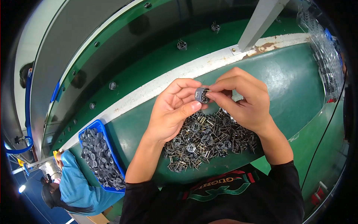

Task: The person assembles small electronic components by hand, inserting metal pins into grey circular housings.

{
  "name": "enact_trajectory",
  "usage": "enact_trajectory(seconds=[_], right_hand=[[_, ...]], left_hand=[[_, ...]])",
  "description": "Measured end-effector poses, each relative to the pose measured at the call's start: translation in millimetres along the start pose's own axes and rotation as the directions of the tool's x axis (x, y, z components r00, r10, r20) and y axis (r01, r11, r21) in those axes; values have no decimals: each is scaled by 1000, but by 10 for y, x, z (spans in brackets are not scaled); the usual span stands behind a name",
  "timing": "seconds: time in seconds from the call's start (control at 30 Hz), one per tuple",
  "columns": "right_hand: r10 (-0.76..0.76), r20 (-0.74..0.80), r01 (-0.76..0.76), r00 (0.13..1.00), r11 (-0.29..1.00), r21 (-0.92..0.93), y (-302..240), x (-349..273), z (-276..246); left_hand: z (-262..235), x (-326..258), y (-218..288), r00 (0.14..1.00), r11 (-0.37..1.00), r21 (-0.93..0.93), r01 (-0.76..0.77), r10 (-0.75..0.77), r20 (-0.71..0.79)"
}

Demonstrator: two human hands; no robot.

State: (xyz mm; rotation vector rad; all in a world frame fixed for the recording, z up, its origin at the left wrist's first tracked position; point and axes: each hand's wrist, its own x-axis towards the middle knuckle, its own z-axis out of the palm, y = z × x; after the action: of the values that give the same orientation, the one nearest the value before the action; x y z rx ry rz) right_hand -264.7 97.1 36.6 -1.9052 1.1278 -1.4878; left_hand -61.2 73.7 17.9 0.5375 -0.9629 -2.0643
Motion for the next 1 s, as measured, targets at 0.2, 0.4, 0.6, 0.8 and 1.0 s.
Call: enact_trajectory(seconds=[0.2, 0.4, 0.6, 0.8, 1.0], right_hand=[[-114, -5, 112, 993, 982, -151, -40, 14, -13], [-208, 37, 210, 978, 940, -268, -17, -22, -12], [-230, 14, 228, 973, 953, -200, 25, -53, 53], [-217, 71, 228, 974, 941, -252, 94, -124, 146], [33, 318, 9, 947, 991, -131, 145, 86, -256]], left_hand=[[-70, -1, -91, 996, 988, 136, -69, 75, -37], [-44, 10, -118, 998, 989, 138, -46, 50, -28], [-99, 0, -96, 1000, 998, 66, -15, 14, 19], [-64, 0, -50, 999, 989, 149, -6, 11, -36], [-152, 173, 84, 968, 885, 464, -39, 149, -204]])
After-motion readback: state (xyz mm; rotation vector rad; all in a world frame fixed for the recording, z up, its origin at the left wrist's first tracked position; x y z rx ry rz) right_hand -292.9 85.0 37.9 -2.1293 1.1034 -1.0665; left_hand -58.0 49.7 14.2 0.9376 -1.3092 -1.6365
